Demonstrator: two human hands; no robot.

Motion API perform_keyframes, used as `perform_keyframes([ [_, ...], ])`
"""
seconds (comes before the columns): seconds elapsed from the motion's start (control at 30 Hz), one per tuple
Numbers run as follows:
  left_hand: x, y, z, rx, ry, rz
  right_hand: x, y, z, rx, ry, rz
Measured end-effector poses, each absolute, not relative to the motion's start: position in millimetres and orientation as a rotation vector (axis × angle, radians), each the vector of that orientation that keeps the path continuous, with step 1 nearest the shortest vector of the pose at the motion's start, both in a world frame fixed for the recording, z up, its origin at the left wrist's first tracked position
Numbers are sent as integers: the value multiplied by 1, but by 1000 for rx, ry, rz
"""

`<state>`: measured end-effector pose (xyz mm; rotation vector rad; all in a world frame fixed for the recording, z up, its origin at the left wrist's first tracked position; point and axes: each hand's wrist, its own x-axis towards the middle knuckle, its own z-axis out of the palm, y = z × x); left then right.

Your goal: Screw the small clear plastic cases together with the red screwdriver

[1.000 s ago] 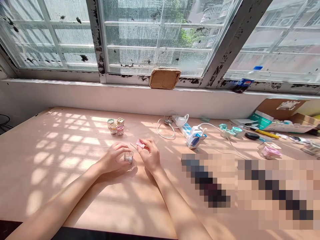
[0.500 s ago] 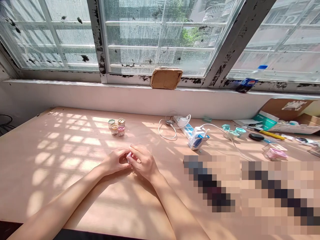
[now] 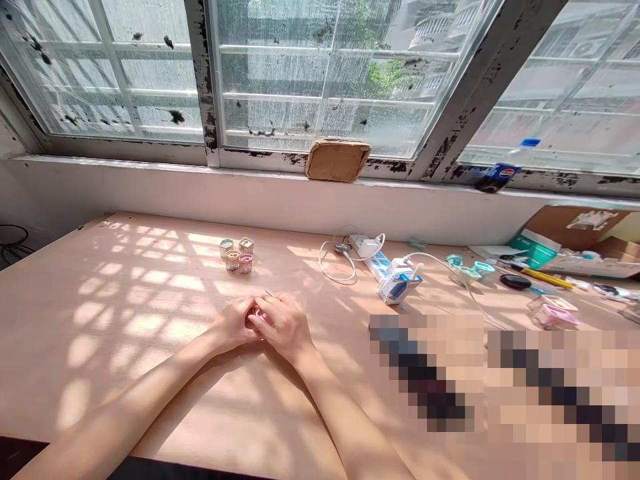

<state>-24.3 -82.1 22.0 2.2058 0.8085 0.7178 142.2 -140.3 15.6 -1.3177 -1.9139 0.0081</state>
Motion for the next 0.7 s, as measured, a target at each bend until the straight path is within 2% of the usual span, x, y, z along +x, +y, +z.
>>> perform_keyframes([
  [0.4, -28, -80, 19, 2129, 848, 760, 155, -138, 2, -1415, -1645, 71],
  [0.63, -39, -61, 4, 2110, 1214, 1066, 175, -130, -5, -1507, -1458, 73],
  [0.7, -41, -62, 7, 2113, 1279, 1060, 180, -129, -5, -1530, -1422, 74],
])
